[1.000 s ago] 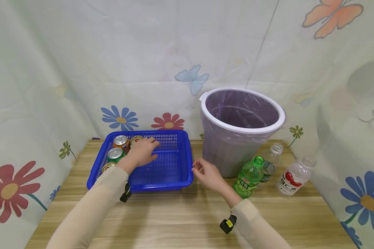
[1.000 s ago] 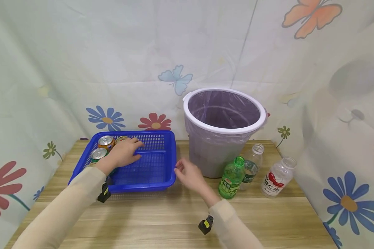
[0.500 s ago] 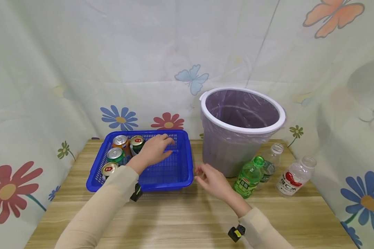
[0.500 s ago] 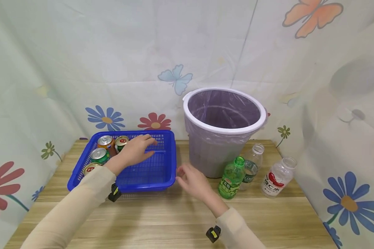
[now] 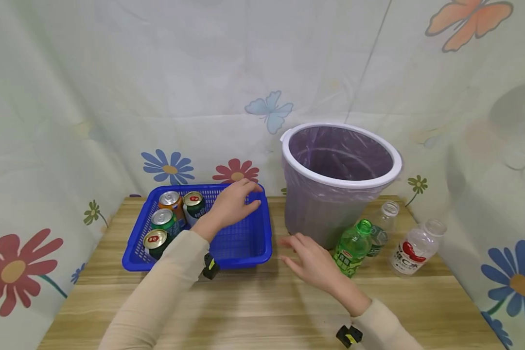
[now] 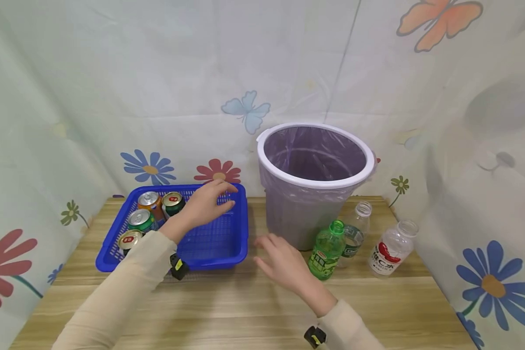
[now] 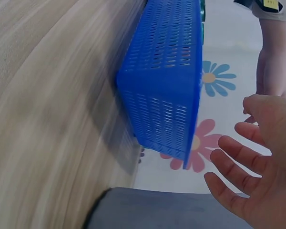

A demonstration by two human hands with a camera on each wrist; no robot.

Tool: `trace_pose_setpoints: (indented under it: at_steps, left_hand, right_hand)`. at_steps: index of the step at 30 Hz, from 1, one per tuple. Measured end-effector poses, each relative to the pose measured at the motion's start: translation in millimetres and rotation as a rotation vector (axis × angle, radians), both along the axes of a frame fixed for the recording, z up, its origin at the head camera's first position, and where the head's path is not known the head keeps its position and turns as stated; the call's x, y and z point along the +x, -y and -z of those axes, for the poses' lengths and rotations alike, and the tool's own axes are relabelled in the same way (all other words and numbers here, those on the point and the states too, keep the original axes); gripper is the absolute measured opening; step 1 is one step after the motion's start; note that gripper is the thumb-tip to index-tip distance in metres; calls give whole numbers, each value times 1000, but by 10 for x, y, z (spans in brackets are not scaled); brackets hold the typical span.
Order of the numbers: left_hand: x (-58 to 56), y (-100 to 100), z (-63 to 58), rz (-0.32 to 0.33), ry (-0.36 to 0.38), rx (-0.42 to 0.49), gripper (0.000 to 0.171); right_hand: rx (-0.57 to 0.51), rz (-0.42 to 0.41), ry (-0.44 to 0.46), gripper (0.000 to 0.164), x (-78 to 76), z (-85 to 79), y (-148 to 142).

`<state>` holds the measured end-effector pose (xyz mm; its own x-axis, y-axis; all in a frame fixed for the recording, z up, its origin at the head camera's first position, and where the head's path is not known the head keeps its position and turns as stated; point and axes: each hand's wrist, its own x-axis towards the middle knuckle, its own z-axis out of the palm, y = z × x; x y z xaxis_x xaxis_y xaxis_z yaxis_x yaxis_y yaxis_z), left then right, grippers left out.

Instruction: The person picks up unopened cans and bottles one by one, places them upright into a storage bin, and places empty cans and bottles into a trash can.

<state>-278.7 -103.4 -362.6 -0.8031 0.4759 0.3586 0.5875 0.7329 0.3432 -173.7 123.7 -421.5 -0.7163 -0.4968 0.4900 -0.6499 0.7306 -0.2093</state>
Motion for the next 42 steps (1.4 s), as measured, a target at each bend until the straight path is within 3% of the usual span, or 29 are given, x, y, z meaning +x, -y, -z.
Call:
trace_pose_setpoints:
  at_steps: [7, 13, 17, 30, 38, 42]
  left_hand:
    - [-9, -157, -123, -26, 84, 151, 31]
    - [-81, -232, -231, -103, 129, 272, 28]
    - [-136, -255, -287, -149, 200, 351, 29]
    - [-251, -325, -447, -219, 335, 484, 35]
    - [-238, -417, -604, -272, 421, 561, 36]
    - [-236, -468, -658, -270, 498, 648, 39]
  right_hand:
    - [-9, -11, -67, 33, 84, -89, -119]
    - [-6, 18, -96, 33, 140, -141, -208]
    - [-6, 40, -106, 32, 175, -202, -260]
    - [-52, 102, -139, 36, 252, -421, -475]
    - [-129, 176, -171, 39, 299, -516, -613]
    - [-180, 183, -177, 37, 323, -536, -687]
